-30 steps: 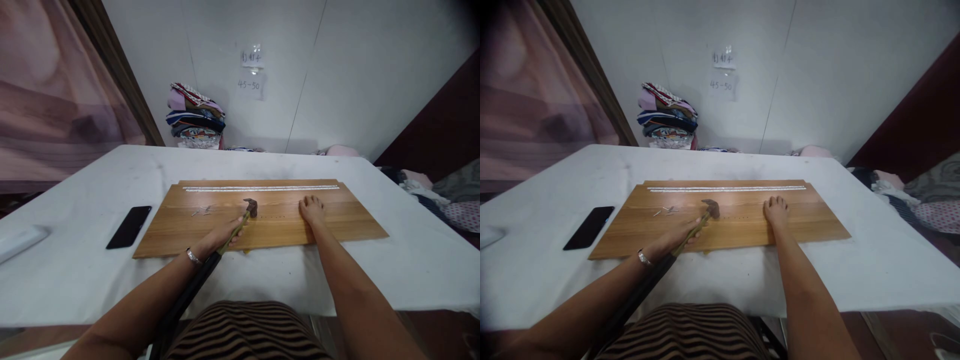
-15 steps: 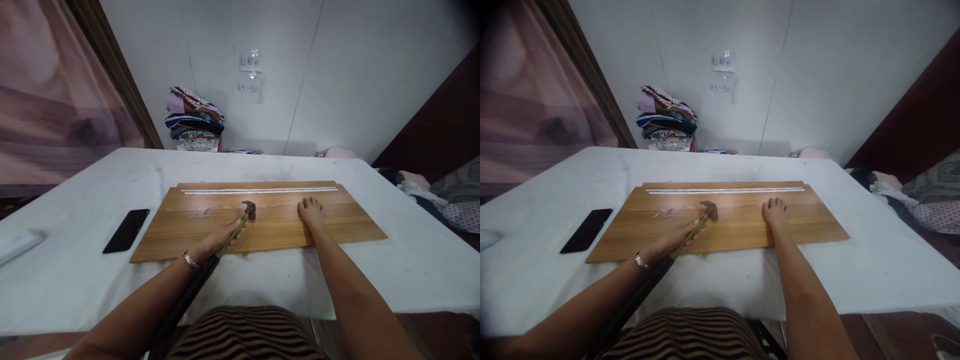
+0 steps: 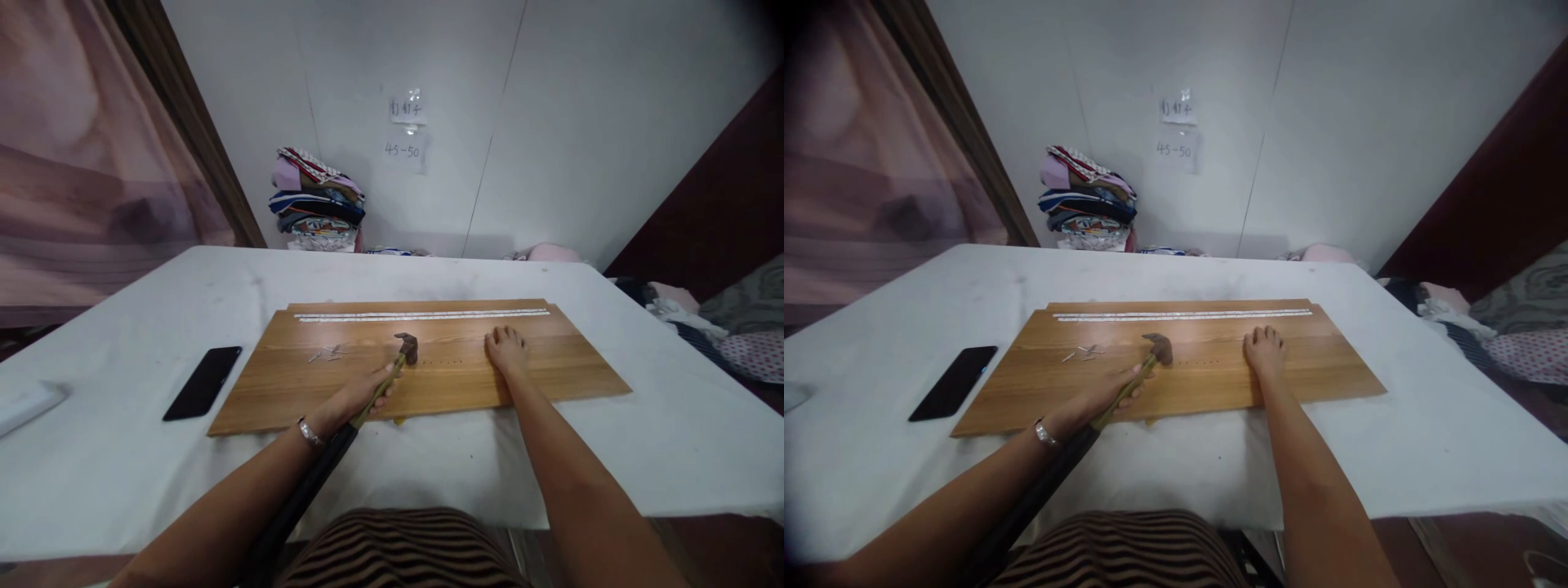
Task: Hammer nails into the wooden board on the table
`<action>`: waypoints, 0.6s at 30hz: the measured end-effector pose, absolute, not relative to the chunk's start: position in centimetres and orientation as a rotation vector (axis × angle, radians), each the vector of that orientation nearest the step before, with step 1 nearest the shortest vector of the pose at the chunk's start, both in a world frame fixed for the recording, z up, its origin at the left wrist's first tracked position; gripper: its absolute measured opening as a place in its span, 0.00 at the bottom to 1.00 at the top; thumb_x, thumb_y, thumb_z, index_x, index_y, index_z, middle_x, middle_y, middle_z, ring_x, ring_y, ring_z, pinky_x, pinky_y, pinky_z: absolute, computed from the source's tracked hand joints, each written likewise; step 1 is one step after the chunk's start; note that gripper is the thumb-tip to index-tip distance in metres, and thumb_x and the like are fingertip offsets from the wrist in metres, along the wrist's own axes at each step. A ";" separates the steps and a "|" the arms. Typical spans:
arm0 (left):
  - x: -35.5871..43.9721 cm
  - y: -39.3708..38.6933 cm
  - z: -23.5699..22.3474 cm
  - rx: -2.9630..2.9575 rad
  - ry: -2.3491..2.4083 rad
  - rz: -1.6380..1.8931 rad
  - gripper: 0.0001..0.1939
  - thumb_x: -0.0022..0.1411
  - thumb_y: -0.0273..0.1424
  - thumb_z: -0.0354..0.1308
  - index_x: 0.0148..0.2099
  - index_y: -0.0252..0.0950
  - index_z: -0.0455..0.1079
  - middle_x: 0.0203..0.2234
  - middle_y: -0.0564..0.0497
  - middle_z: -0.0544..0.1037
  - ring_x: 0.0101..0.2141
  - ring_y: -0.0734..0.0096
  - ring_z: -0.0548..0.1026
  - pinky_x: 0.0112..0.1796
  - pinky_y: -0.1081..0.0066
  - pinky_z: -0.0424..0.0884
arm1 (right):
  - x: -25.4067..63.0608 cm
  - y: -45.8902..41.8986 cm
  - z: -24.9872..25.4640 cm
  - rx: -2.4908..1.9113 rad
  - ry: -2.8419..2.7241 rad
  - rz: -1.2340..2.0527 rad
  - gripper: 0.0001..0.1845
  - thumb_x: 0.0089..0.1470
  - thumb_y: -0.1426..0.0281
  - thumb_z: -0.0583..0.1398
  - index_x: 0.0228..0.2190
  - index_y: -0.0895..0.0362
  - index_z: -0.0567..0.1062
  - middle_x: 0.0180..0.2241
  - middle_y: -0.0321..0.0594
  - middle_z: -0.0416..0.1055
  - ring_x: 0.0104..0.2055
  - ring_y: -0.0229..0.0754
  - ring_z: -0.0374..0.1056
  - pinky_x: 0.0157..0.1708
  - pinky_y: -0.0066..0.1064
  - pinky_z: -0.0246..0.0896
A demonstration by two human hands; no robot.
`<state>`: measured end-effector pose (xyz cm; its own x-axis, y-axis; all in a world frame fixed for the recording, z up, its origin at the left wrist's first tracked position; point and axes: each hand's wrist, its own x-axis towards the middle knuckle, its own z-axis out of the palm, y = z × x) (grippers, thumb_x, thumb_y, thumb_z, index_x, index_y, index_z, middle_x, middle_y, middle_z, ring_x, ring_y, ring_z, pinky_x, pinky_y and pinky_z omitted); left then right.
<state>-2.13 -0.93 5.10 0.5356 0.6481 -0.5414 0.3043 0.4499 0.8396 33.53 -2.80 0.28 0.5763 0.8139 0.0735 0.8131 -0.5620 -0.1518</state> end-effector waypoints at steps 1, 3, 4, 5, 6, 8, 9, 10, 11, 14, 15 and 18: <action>-2.1 -0.9 5.2 1.122 1.035 0.261 0.36 0.62 0.62 0.53 0.56 0.37 0.69 0.26 0.57 0.65 0.22 0.77 0.56 0.25 0.73 0.51 | 33.5 -2.8 0.3 -2.634 -1.372 0.010 0.26 0.69 0.60 0.46 0.56 0.57 0.74 0.64 0.52 0.66 0.66 0.54 0.58 0.62 0.47 0.51; -2.1 -0.9 5.5 1.105 1.022 0.257 0.35 0.63 0.61 0.53 0.56 0.37 0.69 0.25 0.58 0.64 0.22 0.78 0.55 0.25 0.73 0.51 | 33.5 -2.9 0.4 -2.627 -1.376 0.003 0.26 0.69 0.60 0.46 0.55 0.57 0.75 0.63 0.52 0.67 0.65 0.54 0.59 0.62 0.47 0.51; -2.1 -0.9 5.6 1.101 1.011 0.261 0.34 0.64 0.60 0.53 0.56 0.37 0.69 0.25 0.58 0.64 0.22 0.78 0.55 0.24 0.73 0.51 | 33.5 -2.9 0.4 -2.623 -1.378 -0.006 0.26 0.69 0.60 0.45 0.55 0.57 0.75 0.63 0.52 0.67 0.65 0.54 0.59 0.62 0.46 0.51; -2.1 -0.8 5.7 1.099 1.000 0.268 0.34 0.64 0.60 0.53 0.56 0.37 0.68 0.25 0.58 0.64 0.22 0.78 0.55 0.24 0.73 0.51 | 33.6 -2.9 0.4 -2.622 -1.381 -0.013 0.26 0.69 0.60 0.45 0.55 0.57 0.75 0.63 0.52 0.67 0.65 0.54 0.59 0.62 0.46 0.51; -2.2 -0.8 5.7 1.101 0.993 0.272 0.33 0.64 0.59 0.53 0.57 0.37 0.68 0.25 0.58 0.64 0.22 0.78 0.55 0.24 0.73 0.51 | 33.6 -3.0 0.3 -2.623 -1.383 -0.019 0.26 0.69 0.60 0.45 0.55 0.57 0.75 0.63 0.52 0.67 0.65 0.54 0.59 0.62 0.46 0.51; -2.3 -0.8 5.6 1.110 0.993 0.278 0.34 0.65 0.60 0.52 0.57 0.37 0.68 0.25 0.58 0.64 0.22 0.78 0.55 0.24 0.74 0.51 | 33.7 -3.0 0.2 -2.629 -1.388 -0.017 0.26 0.69 0.60 0.45 0.55 0.56 0.75 0.63 0.52 0.67 0.65 0.53 0.59 0.62 0.46 0.51; -2.3 -0.8 5.5 1.117 0.996 0.278 0.34 0.64 0.60 0.52 0.57 0.37 0.68 0.25 0.58 0.64 0.22 0.78 0.55 0.24 0.74 0.51 | 33.7 -3.0 0.2 -2.632 -1.391 -0.012 0.26 0.69 0.60 0.46 0.55 0.56 0.75 0.63 0.52 0.67 0.65 0.54 0.59 0.61 0.46 0.51; -2.4 -0.8 5.3 1.125 0.997 0.280 0.34 0.64 0.60 0.52 0.57 0.37 0.69 0.25 0.58 0.64 0.22 0.78 0.56 0.24 0.74 0.51 | 33.8 -2.9 0.1 -2.633 -1.394 -0.010 0.26 0.69 0.60 0.46 0.55 0.56 0.75 0.63 0.53 0.67 0.65 0.54 0.59 0.61 0.46 0.51; -2.4 -0.8 5.2 1.132 0.996 0.280 0.34 0.64 0.60 0.53 0.57 0.38 0.69 0.26 0.57 0.64 0.23 0.77 0.56 0.24 0.74 0.51 | 33.8 -2.9 0.1 -2.633 -1.396 -0.009 0.26 0.69 0.60 0.46 0.55 0.56 0.75 0.63 0.53 0.67 0.65 0.54 0.58 0.61 0.46 0.51; -2.4 -0.7 5.0 1.134 0.977 0.282 0.34 0.63 0.60 0.54 0.57 0.39 0.70 0.26 0.56 0.65 0.23 0.76 0.57 0.25 0.73 0.51 | 33.9 -2.8 -0.1 -2.629 -1.389 -0.020 0.26 0.69 0.60 0.46 0.55 0.56 0.75 0.63 0.53 0.67 0.65 0.54 0.59 0.61 0.46 0.51; -2.4 -0.6 5.0 1.127 0.971 0.280 0.34 0.63 0.60 0.54 0.57 0.39 0.70 0.26 0.56 0.65 0.23 0.76 0.57 0.25 0.73 0.51 | 34.0 -2.8 -0.2 -2.626 -1.387 -0.024 0.26 0.69 0.60 0.46 0.55 0.56 0.75 0.63 0.53 0.67 0.64 0.54 0.59 0.61 0.46 0.51; -2.4 -0.4 5.1 1.106 0.952 0.278 0.34 0.64 0.60 0.54 0.58 0.38 0.69 0.25 0.57 0.65 0.23 0.78 0.56 0.25 0.73 0.51 | 34.1 -2.8 -0.4 -2.616 -1.390 -0.031 0.25 0.69 0.60 0.46 0.54 0.56 0.76 0.62 0.53 0.68 0.64 0.54 0.59 0.60 0.46 0.52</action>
